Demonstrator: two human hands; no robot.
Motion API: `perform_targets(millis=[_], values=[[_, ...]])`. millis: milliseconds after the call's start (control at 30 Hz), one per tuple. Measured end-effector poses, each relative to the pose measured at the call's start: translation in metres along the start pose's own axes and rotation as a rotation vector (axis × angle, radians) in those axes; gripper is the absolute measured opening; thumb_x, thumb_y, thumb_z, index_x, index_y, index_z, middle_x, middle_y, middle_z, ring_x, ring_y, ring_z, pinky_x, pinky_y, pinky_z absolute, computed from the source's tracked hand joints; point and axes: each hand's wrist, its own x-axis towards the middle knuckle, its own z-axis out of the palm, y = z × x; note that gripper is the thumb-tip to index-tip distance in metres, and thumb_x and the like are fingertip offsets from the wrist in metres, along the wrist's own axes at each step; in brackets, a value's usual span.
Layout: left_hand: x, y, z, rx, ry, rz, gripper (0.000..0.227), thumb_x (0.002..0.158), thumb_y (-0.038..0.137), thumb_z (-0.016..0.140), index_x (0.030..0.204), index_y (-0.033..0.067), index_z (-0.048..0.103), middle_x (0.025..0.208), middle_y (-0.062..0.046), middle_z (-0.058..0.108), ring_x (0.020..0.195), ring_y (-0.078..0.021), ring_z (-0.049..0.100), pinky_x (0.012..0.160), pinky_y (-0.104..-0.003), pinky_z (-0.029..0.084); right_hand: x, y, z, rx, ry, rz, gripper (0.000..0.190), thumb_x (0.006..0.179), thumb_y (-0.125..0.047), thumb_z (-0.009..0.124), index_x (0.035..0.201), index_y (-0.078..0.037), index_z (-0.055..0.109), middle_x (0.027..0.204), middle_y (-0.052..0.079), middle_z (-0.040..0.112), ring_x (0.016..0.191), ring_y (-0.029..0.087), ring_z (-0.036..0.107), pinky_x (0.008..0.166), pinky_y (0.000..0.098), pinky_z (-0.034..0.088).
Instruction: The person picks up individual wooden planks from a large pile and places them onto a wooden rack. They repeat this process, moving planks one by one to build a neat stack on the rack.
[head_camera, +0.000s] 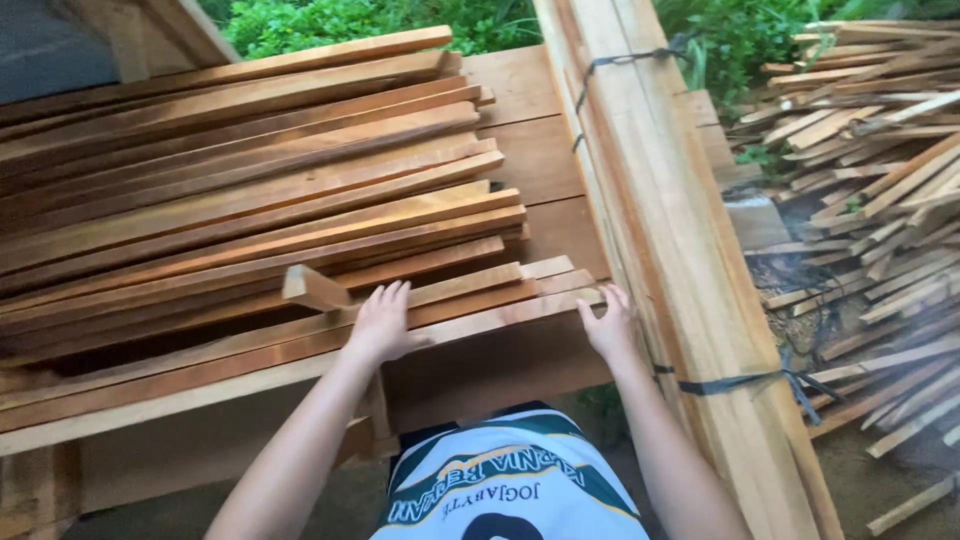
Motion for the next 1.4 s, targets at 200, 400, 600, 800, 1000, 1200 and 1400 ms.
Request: perform_targets(millis=[200, 400, 600, 800, 1000, 1200, 1400], values=[[0.020, 0.039, 0.043, 0.238, -0.043, -0.013, 0.144, 0.063, 0.068, 0.090, 0.166, 0.0074, 0.010, 0.172, -0.016, 0.014, 0.157, -0.0409, 0.011, 0.126, -0.061, 0.007, 0.023, 0.025, 0.020, 0.120, -0.135, 0.132, 0.052, 0.084, -0.051, 0.081, 0.118, -0.013, 0.076, 0.119, 0.010, 0.073, 0.121, 0.028, 0.067, 0.105, 0.0394, 0.051], [0.018, 0.031, 0.045, 0.284, 0.034, -0.013, 0.134, 0.069, 0.060, 0.090, 0.166, 0.0090, 0.012, 0.169, -0.014, 0.020, 0.155, -0.0373, 0.017, 0.126, -0.061, 0.011, 0.037, -0.006, 0.012, 0.101, -0.332, 0.299, 0.040, 0.083, -0.056, 0.075, 0.106, -0.024, 0.081, 0.106, 0.002, 0.077, 0.109, 0.025, 0.072, 0.095, 0.0381, 0.058], [0.020, 0.021, 0.052, 0.320, 0.067, 0.006, 0.133, 0.069, 0.063, 0.088, 0.165, 0.0098, 0.014, 0.168, -0.011, 0.023, 0.154, -0.0350, 0.020, 0.126, -0.059, 0.017, 0.026, -0.073, -0.021, 0.183, -0.438, 0.201, 0.040, 0.086, -0.042, 0.074, 0.107, -0.009, 0.080, 0.104, 0.019, 0.078, 0.110, 0.037, 0.072, 0.098, 0.0448, 0.055], [0.017, 0.016, 0.052, 0.245, 0.158, 0.060, 0.127, 0.068, 0.057, 0.089, 0.164, 0.0098, 0.022, 0.164, -0.010, 0.030, 0.152, -0.0347, 0.026, 0.125, -0.060, 0.019, 0.032, -0.106, -0.025, 0.134, -0.641, 0.226, 0.058, 0.089, -0.051, 0.067, 0.130, -0.010, 0.071, 0.121, 0.018, 0.075, 0.123, 0.037, 0.066, 0.106, 0.0480, 0.048], [0.022, 0.008, 0.063, 0.221, 0.200, 0.073, 0.126, 0.066, 0.054, 0.090, 0.164, 0.0125, 0.023, 0.163, -0.007, 0.031, 0.151, -0.0330, 0.027, 0.125, -0.060, 0.018, 0.050, -0.116, -0.032, 0.002, -0.812, 0.219, 0.058, 0.091, -0.056, 0.060, 0.140, -0.026, 0.065, 0.130, 0.009, 0.073, 0.131, 0.033, 0.062, 0.116, 0.0452, 0.040], [0.023, 0.007, 0.072, 0.237, 0.236, 0.057, 0.128, 0.064, 0.055, 0.090, 0.164, 0.0139, 0.021, 0.163, -0.006, 0.029, 0.151, -0.0316, 0.025, 0.126, -0.059, 0.015, 0.055, -0.116, -0.039, 0.012, -0.867, 0.234, 0.054, 0.090, -0.055, 0.060, 0.134, -0.025, 0.070, 0.130, 0.000, 0.074, 0.134, 0.028, 0.060, 0.115, 0.0450, 0.043], [0.021, 0.007, 0.054, 0.201, 0.198, 0.070, 0.126, 0.065, 0.056, 0.090, 0.164, 0.0157, 0.024, 0.159, -0.004, 0.035, 0.148, -0.0279, 0.030, 0.126, -0.057, 0.018, 0.044, -0.110, -0.021, 0.109, -0.673, 0.049, 0.052, 0.095, -0.051, 0.065, 0.128, -0.011, 0.072, 0.123, 0.012, 0.075, 0.123, 0.029, 0.066, 0.115, 0.0421, 0.039]])
